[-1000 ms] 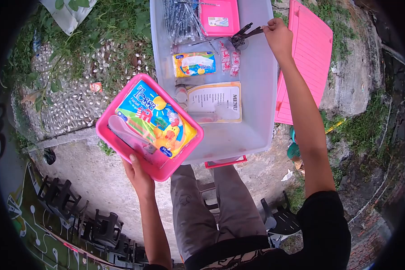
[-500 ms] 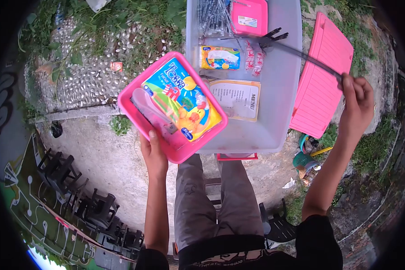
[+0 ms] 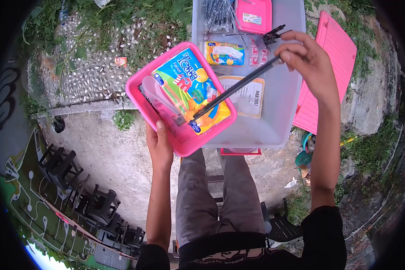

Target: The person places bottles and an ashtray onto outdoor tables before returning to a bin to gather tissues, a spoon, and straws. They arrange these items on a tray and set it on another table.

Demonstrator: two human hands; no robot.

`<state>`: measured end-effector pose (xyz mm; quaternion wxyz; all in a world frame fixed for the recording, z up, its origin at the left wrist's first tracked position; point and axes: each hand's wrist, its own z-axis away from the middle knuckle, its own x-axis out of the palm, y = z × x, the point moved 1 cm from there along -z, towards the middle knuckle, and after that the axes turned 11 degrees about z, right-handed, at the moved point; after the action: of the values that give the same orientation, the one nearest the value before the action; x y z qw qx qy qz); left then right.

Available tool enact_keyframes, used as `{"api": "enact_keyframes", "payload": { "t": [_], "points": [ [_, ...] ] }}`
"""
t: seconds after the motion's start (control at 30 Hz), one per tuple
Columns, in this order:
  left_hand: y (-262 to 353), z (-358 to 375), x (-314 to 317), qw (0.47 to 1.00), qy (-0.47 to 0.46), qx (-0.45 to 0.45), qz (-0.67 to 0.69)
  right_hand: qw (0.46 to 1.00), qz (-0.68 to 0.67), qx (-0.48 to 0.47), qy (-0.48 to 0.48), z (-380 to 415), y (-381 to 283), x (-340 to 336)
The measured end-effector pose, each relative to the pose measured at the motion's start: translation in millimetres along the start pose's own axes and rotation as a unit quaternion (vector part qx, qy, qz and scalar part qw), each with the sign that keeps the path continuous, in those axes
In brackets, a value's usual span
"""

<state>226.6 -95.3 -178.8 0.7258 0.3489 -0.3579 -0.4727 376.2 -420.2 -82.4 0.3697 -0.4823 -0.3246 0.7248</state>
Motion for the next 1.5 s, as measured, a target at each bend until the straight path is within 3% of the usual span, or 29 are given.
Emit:
{"api": "enact_keyframes", "payload": {
  "t": [0.17, 0.33, 0.53, 0.7, 0.8, 0.93, 1.03, 1.17, 1.27, 1.37, 1.5],
  "points": [
    [-3.9, 3.5, -0.7, 0.999, 0.003, -0.008, 0.035, 0.984, 0.066, -0.041, -0.162, -49.8, -8.0, 17.7],
    [-1.8, 7.2, 5.3, 0.998, 0.021, 0.003, 0.053, 0.968, 0.073, -0.071, -0.23, -75.9, 2.5, 35.8],
    [7.2, 2.5, 0.9, 0.996, 0.035, 0.0, 0.077, 0.982, 0.067, 0.004, -0.179, -51.5, 7.4, 3.7],
    [8.6, 0.3, 6.3, 0.992, 0.028, 0.004, 0.126, 0.987, -0.094, 0.129, -0.014, 12.3, 40.3, -11.4],
    [8.9, -3.2, 6.2, 0.991, 0.039, 0.009, 0.131, 0.939, -0.275, 0.178, 0.107, 58.6, 56.2, 38.1],
    [8.4, -2.5, 12.9, 0.99, 0.032, 0.022, 0.136, 0.821, -0.489, 0.271, 0.116, 110.6, 40.4, 111.4],
    [4.6, -8.2, 13.2, 0.992, 0.039, 0.035, 0.115, 0.799, -0.533, 0.259, 0.097, 108.7, 14.9, 138.1],
    [3.0, -5.8, 13.7, 0.992, 0.032, 0.033, 0.119, 0.834, -0.486, 0.248, 0.077, 95.8, 5.7, 158.1],
    [6.7, -4.9, 19.7, 0.99, 0.042, 0.038, 0.132, 0.917, -0.322, 0.208, 0.113, 79.9, -8.8, 157.6],
    [1.5, -6.5, 15.7, 0.989, 0.049, 0.049, 0.127, 0.916, -0.33, 0.153, 0.171, 74.1, 1.5, 141.3],
    [3.4, -5.4, 16.5, 0.986, 0.047, 0.037, 0.156, 0.91, -0.296, 0.204, 0.209, 46.8, 32.1, 126.5]
  ]
}}
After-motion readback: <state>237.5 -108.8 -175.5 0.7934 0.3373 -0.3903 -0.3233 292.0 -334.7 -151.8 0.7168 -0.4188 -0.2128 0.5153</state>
